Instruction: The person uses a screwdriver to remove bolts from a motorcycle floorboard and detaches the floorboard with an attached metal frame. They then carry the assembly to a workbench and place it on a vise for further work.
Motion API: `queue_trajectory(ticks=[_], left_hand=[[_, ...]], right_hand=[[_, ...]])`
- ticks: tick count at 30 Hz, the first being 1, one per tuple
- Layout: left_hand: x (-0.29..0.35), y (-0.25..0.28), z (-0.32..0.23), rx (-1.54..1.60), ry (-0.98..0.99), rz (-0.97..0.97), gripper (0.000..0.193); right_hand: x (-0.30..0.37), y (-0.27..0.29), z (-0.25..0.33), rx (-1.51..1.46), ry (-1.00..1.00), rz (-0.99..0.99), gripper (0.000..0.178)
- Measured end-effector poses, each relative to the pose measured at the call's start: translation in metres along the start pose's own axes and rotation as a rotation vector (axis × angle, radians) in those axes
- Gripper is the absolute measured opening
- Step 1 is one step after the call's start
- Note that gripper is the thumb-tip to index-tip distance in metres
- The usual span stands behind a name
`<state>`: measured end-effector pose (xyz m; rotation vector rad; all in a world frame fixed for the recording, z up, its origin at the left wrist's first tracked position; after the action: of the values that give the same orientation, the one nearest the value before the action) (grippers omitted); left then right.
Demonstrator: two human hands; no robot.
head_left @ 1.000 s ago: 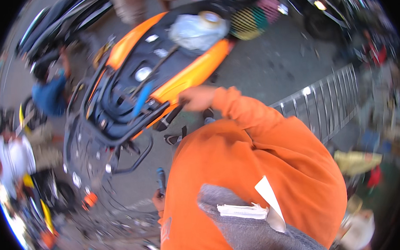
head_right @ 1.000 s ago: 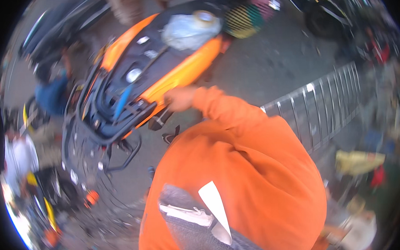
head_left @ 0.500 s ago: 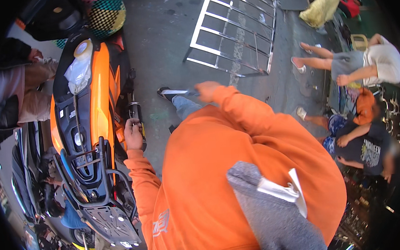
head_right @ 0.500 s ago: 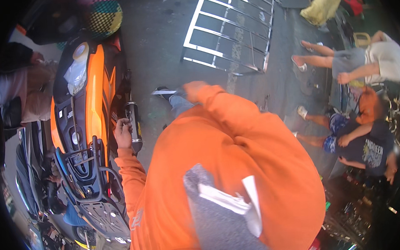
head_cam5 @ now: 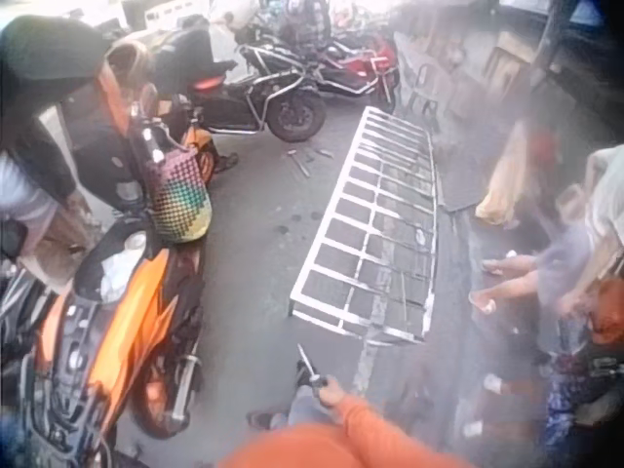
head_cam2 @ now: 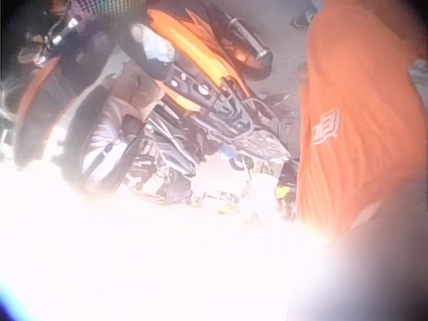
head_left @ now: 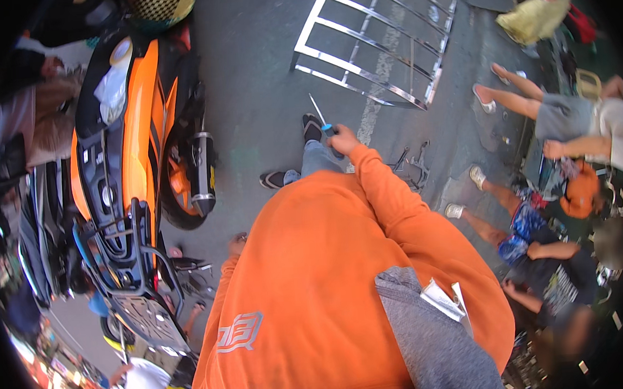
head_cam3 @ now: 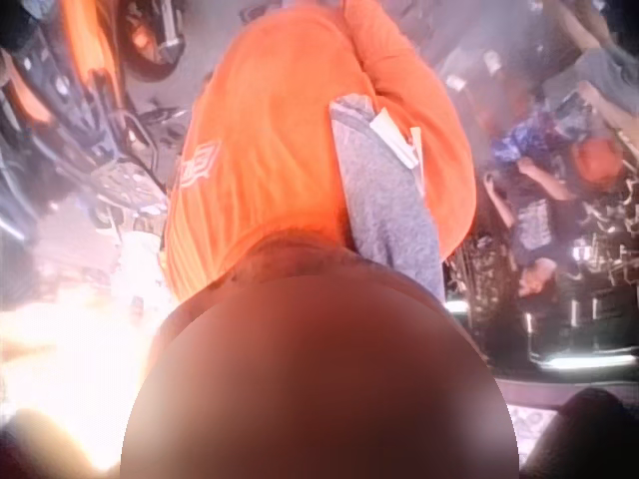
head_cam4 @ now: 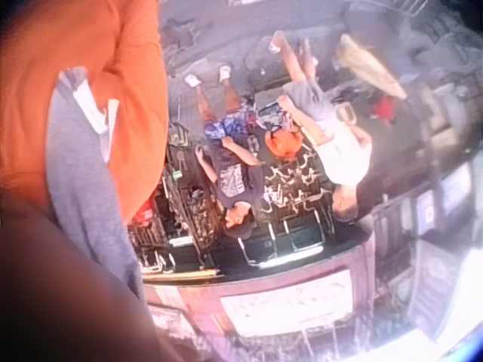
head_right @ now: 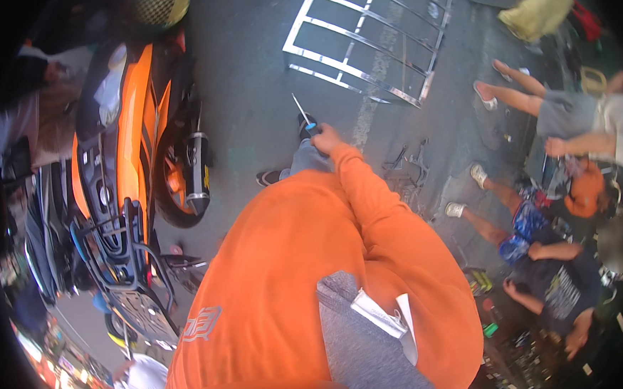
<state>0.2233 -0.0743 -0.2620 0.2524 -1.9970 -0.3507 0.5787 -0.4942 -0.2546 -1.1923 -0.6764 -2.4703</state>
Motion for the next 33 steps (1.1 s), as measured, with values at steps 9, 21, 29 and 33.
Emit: queue_trajectory(ticks=[9, 21, 29, 33], left_hand=[[-0.132, -0.109, -0.099, 0.325, 0.254, 0.136, 0.026], [-0.178, -0.35, -0.048, 0.786, 0.585, 0.424, 0.027], [-0.116, -0.237, -0.11, 1.249, 0.342, 0.372, 0.022], [-0.073, -0.159, -0.143, 1.029, 0.19, 0.202, 0.023]], right_hand=[[-0.215, -0.125, -0.059, 0.433, -0.252, 0.313, 0.065], [-0.444, -0.238, -0.166, 0.548, -0.143, 0.161, 0.042], [-0.284, -0.147, -0.159, 0.596, -0.063, 0.357, 0.033], [-0.198, -0.05, -0.107, 0.119, -0.27, 0.247, 0.027]])
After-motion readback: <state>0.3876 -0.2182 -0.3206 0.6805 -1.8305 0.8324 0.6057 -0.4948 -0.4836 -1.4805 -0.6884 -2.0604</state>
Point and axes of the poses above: each hand's wrist, its own x-axis away from the middle knuckle, its own y-axis out of the back of the hand, z = x × y, the point moved 8 cm from there along -x, towards the middle knuckle, and after that the axes turned 3 degrees about z, right-handed, at the moved point
